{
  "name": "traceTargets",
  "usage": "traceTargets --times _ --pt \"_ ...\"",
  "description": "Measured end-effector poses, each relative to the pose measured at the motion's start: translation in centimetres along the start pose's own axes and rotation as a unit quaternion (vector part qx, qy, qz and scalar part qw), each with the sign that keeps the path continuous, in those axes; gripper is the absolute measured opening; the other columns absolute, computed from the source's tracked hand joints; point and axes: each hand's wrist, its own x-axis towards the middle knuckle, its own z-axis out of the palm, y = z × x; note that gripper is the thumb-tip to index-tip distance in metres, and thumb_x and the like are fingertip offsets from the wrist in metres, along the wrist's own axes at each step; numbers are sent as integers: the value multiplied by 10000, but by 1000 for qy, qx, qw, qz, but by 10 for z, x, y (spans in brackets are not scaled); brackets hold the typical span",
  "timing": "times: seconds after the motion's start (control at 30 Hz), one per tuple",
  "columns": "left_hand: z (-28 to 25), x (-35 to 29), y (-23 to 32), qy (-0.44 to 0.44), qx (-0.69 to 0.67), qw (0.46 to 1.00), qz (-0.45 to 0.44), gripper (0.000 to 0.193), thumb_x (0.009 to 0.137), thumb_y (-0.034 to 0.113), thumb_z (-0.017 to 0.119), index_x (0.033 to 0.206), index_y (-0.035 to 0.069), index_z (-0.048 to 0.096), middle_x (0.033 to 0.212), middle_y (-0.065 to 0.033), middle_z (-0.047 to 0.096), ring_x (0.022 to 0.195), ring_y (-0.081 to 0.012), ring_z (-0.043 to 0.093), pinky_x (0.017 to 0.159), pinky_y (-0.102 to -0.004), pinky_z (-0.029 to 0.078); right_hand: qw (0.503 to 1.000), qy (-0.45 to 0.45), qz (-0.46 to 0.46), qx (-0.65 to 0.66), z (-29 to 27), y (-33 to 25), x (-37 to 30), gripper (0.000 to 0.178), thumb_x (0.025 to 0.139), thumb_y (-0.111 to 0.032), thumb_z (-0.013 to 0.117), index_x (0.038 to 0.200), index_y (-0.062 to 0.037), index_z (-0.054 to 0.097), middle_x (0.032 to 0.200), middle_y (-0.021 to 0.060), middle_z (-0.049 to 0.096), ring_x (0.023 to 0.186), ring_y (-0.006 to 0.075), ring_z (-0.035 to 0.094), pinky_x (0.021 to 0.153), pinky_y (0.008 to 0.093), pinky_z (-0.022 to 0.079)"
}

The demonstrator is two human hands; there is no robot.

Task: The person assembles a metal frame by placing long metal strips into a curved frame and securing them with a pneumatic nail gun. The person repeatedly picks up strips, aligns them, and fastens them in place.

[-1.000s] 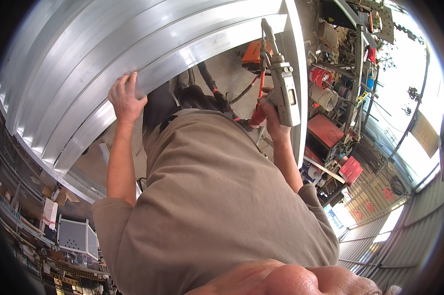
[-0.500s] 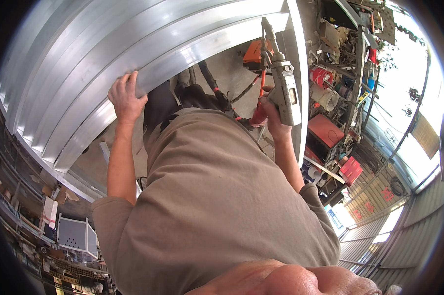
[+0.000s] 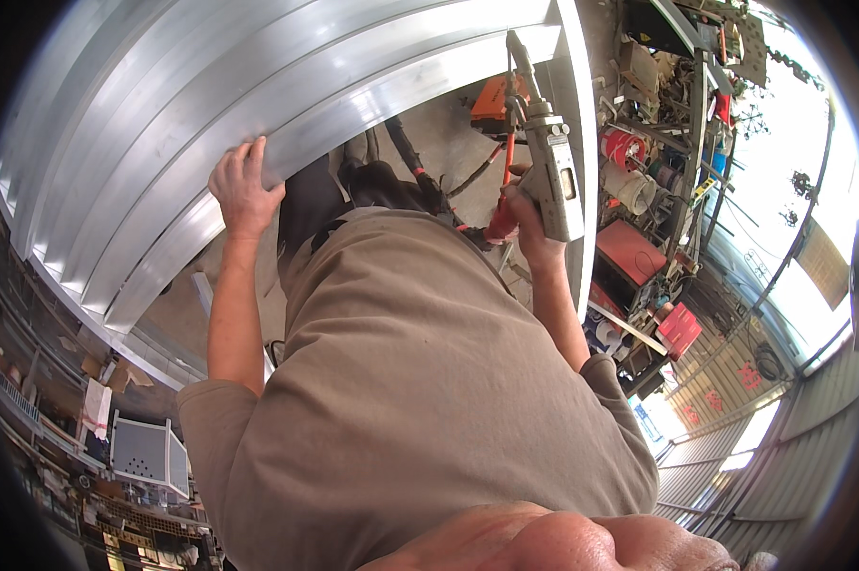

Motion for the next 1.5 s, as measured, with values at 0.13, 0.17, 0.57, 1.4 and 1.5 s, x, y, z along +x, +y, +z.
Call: traceTargets --times 0.13,0.17,0.57,1.4,1.5 --pt "0 0 0 -1 -2 1000 0 911 639 237 888 1480 261 538 1383 2 523 1311 -290 499 1100 -529 379 1000 -4 5 6 -2 4 1 309 962 -23 676 1263 36 639 906 47 674 792 119 641 728 282 538" --pt "0 0 0 -1 -3 1000 1 910 639 237 888 1480 261 539 1382 2 523 1310 -289 500 1100 -530 379 1000 -8 16 14 -3 4 1 309 962 -22 675 1264 36 638 907 49 675 793 122 643 728 284 541" --pt "-1 -2 3 3 6 1000 -4 909 634 228 877 1480 265 545 1376 10 522 1315 -279 502 1101 -525 372 1000 -3 7 3 -1 0 5 319 959 -25 683 1269 32 637 916 60 685 799 131 655 736 294 555" --pt "0 0 1 3 11 1000 -13 892 646 206 868 1475 295 550 1354 60 508 1279 -235 507 1070 -505 384 879 -9 17 -476 -127 -118 176 324 892 -258 763 1084 1 730 838 52 726 758 123 671 699 316 546" --pt "1 0 0 5 5 1000 -12 888 648 204 862 1476 295 552 1354 58 509 1280 -231 508 1070 -503 384 839 -49 35 -541 -124 -127 215 404 833 -310 753 1070 18 740 858 72 741 763 149 689 711 349 554"
